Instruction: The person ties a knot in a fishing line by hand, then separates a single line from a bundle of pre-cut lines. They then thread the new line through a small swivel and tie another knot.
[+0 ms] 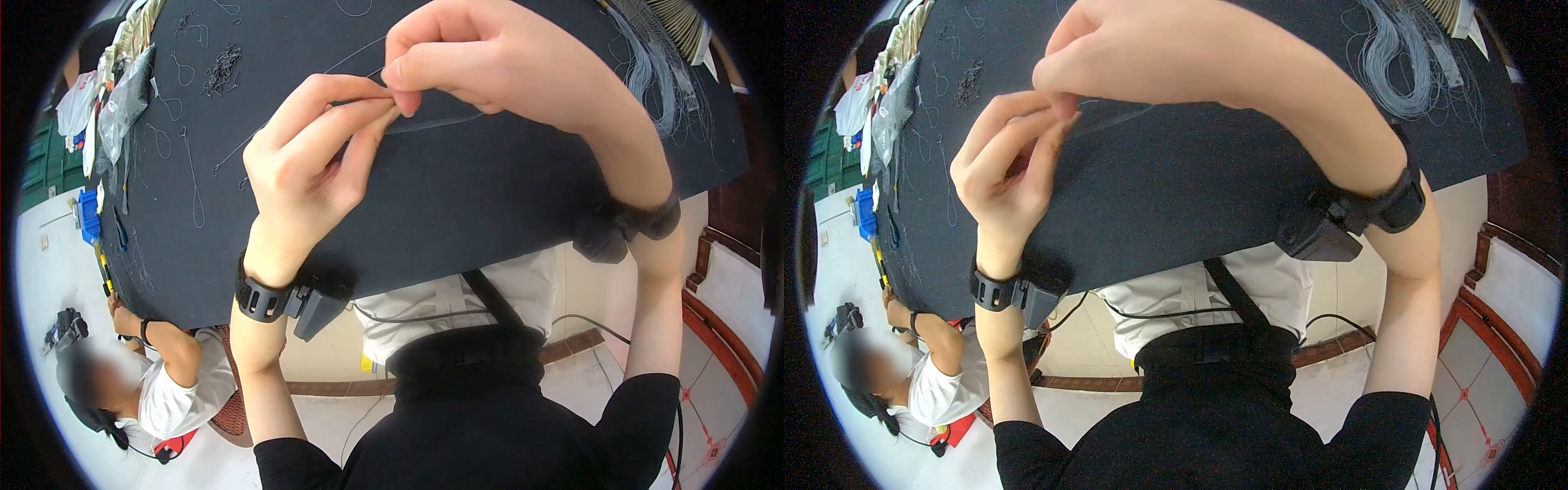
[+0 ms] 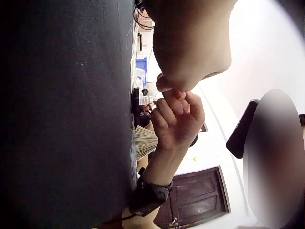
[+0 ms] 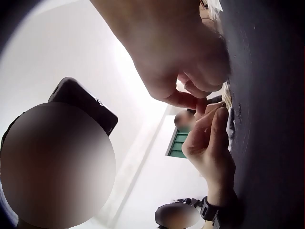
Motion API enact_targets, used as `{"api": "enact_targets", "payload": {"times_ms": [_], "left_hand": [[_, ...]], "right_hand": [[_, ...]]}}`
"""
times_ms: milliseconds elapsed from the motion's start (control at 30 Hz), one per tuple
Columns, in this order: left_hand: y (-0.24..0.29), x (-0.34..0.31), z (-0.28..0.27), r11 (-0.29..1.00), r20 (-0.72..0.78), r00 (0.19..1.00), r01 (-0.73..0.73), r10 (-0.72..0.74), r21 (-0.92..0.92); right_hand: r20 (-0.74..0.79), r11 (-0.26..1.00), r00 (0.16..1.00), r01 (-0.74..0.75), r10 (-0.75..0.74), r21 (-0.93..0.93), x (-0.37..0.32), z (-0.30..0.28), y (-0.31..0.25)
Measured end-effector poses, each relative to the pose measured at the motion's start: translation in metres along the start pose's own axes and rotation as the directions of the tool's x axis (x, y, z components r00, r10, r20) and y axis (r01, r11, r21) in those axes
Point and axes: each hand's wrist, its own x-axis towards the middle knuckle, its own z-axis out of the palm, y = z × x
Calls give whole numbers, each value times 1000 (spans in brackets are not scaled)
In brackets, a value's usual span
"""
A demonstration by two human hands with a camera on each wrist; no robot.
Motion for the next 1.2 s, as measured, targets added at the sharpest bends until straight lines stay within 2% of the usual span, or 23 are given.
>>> {"api": "enact_targets", "payload": {"times_ms": [133, 267, 433, 533, 667, 833, 933, 1033, 1133, 1200], "left_hand": [[0, 0, 1, 999, -72, 997, 35, -35, -11], [-1, 1, -2, 999, -99, 994, 37, -34, 21], [-1, 4, -7, 998, -126, 991, 54, -50, 27], [-4, 3, -6, 999, -140, 989, 44, -42, 11], [-4, 2, -7, 998, -121, 990, 67, -66, 5], [-5, 2, -7, 999, -107, 994, 29, -24, 42], [-5, 2, -7, 999, -101, 995, 27, -24, 34], [-3, 2, -7, 999, -85, 996, 23, -19, 46], [-2, 0, -6, 999, -73, 997, 30, -29, 17], [-2, 0, -5, 1000, -72, 997, 11, -11, 12]], "right_hand": [[-64, 988, 995, -81, 73, -132, -5, 1, -10], [-10, 975, 976, -216, 216, -50, -2, -5, -24], [-129, 979, 980, -165, 150, -115, -2, 4, -19], [-119, 982, 975, -187, 186, -3, -1, 5, -17], [-31, 972, 979, -195, 200, 133, 3, 0, -12], [-87, 988, 990, -100, 111, 118, 1, 8, -4], [-22, 989, 995, -92, 95, 115, 2, 5, -7], [35, 995, 999, 18, -21, 98, 2, 6, 0], [25, 996, 996, 88, -88, -12, 2, 9, -1], [15, 995, 996, 93, -93, 27, 2, 10, 2]]}}
